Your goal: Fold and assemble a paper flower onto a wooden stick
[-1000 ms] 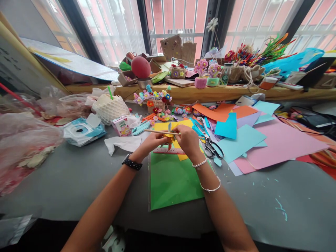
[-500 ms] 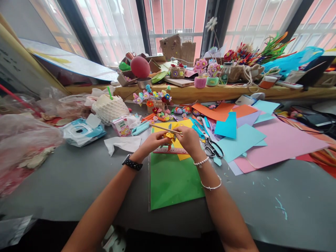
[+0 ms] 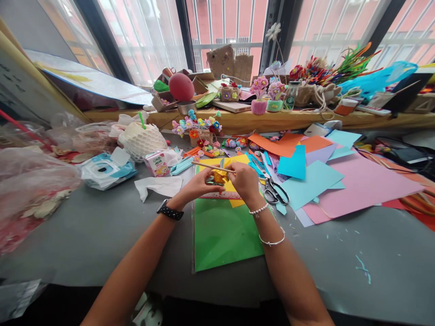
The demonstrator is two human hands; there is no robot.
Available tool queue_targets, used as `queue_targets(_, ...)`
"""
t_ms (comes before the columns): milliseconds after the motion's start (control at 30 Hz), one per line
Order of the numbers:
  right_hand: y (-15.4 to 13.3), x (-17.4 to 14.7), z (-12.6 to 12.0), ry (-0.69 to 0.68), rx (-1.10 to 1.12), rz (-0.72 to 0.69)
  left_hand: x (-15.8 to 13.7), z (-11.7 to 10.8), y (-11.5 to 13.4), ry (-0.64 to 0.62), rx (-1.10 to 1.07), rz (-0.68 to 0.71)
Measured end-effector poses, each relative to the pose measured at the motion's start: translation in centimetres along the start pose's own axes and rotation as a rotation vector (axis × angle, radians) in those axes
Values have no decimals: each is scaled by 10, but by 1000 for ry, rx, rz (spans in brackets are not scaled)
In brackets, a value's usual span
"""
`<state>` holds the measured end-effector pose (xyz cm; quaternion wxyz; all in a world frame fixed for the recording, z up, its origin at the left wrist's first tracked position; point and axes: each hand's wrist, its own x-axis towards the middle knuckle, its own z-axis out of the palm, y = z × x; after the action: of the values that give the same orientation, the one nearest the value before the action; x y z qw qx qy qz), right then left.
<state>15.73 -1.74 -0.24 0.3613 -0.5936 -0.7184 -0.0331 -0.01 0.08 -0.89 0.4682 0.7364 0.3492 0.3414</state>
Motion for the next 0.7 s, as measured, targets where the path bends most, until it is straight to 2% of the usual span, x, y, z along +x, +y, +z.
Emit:
queue_targets(267,2,3,-5,8,252,104,0,-1,1,61,189,74)
queue_targets(433,2,4,-8,3,333,89,-2,0,7,97,207,53)
queue_targets(700,8,7,-13,-123,523,54,0,0,4,177,230,98)
